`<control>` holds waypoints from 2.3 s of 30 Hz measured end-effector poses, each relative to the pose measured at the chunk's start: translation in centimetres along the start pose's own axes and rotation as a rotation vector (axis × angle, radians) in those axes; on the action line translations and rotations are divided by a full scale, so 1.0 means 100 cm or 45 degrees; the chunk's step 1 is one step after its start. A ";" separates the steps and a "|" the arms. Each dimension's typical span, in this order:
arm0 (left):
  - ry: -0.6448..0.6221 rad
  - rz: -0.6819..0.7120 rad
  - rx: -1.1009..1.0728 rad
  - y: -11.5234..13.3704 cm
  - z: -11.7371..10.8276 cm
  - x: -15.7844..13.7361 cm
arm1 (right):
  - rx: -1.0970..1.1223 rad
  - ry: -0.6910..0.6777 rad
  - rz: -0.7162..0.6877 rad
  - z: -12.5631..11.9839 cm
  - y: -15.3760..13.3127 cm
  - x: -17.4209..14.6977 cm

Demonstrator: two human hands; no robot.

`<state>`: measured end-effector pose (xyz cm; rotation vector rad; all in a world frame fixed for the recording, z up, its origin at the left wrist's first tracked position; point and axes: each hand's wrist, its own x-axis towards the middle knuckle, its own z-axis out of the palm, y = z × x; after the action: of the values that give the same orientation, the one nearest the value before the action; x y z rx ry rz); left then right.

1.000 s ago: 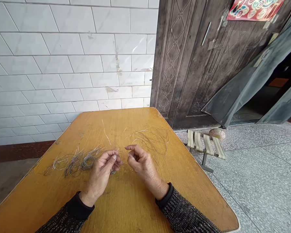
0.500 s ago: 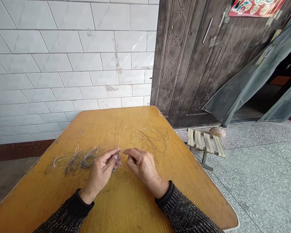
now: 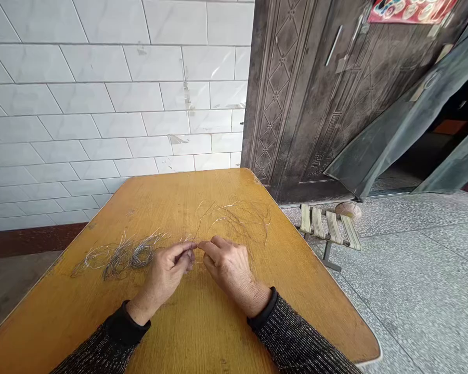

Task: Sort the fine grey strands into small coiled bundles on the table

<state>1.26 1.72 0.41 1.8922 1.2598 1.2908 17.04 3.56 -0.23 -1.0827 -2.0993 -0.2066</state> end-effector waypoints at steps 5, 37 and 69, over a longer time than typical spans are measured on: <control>0.007 -0.006 0.098 0.004 -0.002 0.001 | -0.016 -0.004 -0.037 -0.001 -0.002 0.001; -0.263 -0.206 0.179 0.007 -0.002 0.000 | 0.237 0.085 0.118 0.006 -0.006 0.000; -0.304 -0.803 -1.106 -0.001 -0.013 0.004 | 1.514 -0.205 0.783 -0.002 -0.004 0.011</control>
<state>0.13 1.99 1.03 0.8954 0.8441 0.9797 16.40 3.92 0.72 -0.8830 -1.4417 1.2813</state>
